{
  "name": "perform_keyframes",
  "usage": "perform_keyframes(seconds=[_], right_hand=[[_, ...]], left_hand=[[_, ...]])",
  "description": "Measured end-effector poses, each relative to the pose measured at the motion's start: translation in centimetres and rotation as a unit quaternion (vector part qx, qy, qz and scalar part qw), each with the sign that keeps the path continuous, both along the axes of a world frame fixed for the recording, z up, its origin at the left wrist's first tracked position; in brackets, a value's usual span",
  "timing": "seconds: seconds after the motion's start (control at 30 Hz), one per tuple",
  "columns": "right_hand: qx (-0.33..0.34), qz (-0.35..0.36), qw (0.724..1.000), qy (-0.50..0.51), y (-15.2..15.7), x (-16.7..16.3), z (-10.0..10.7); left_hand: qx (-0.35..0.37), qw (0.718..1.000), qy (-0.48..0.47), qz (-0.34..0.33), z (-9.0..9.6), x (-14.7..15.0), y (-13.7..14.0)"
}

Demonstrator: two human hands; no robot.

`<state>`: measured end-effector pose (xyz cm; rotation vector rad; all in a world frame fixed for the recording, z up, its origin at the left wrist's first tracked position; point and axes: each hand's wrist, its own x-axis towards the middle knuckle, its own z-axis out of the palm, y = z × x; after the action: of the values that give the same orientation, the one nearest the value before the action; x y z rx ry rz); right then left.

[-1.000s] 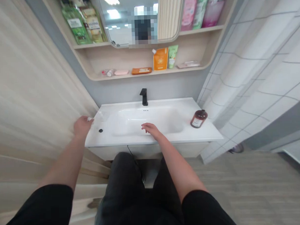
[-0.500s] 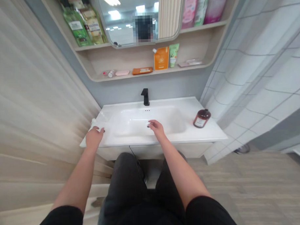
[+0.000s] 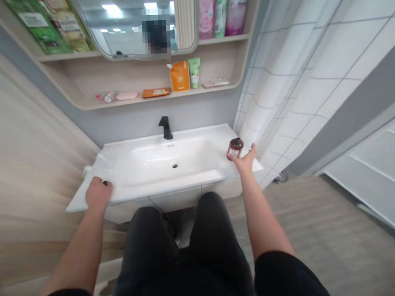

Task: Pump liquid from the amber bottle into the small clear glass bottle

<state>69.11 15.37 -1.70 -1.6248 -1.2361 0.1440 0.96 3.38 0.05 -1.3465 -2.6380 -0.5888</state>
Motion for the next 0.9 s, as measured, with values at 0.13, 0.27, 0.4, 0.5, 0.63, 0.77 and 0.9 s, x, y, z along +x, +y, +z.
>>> perform_keyframes(seconds=[0.13, 0.27, 0.4, 0.5, 0.63, 0.77, 0.9], right_hand=[[-0.071, 0.058, 0.992, 0.089, 2.8, 0.4, 0.7], [-0.075, 0.058, 0.992, 0.082, 3.0, 0.2, 1.0], [-0.068, 0.054, 0.994, 0.074, 2.2, -0.7, 1.1], [-0.050, 0.099, 0.991, 0.077, 0.5, -3.1, 1.5], [-0.036, 0.222, 0.971, 0.079, -3.9, -9.1, 3.1], [-0.027, 0.336, 0.938, 0.086, -9.3, -16.0, 5.2], [-0.008, 0.404, 0.909, 0.100, -13.5, -21.0, 6.6]], left_hand=[[0.066, 0.995, -0.024, -0.069, 0.5, 0.3, -1.0], [0.151, 0.975, -0.141, -0.084, 0.8, 2.2, -2.7], [0.246, 0.892, -0.362, -0.109, 1.1, 6.1, -3.3], [0.291, 0.815, -0.473, -0.164, 2.4, 9.8, -2.6], [0.257, 0.760, -0.523, -0.287, 5.9, 16.4, -0.9], [0.251, 0.700, -0.535, -0.402, 9.3, 23.9, -0.5], [0.239, 0.679, -0.518, -0.462, 11.2, 27.8, -2.0]])
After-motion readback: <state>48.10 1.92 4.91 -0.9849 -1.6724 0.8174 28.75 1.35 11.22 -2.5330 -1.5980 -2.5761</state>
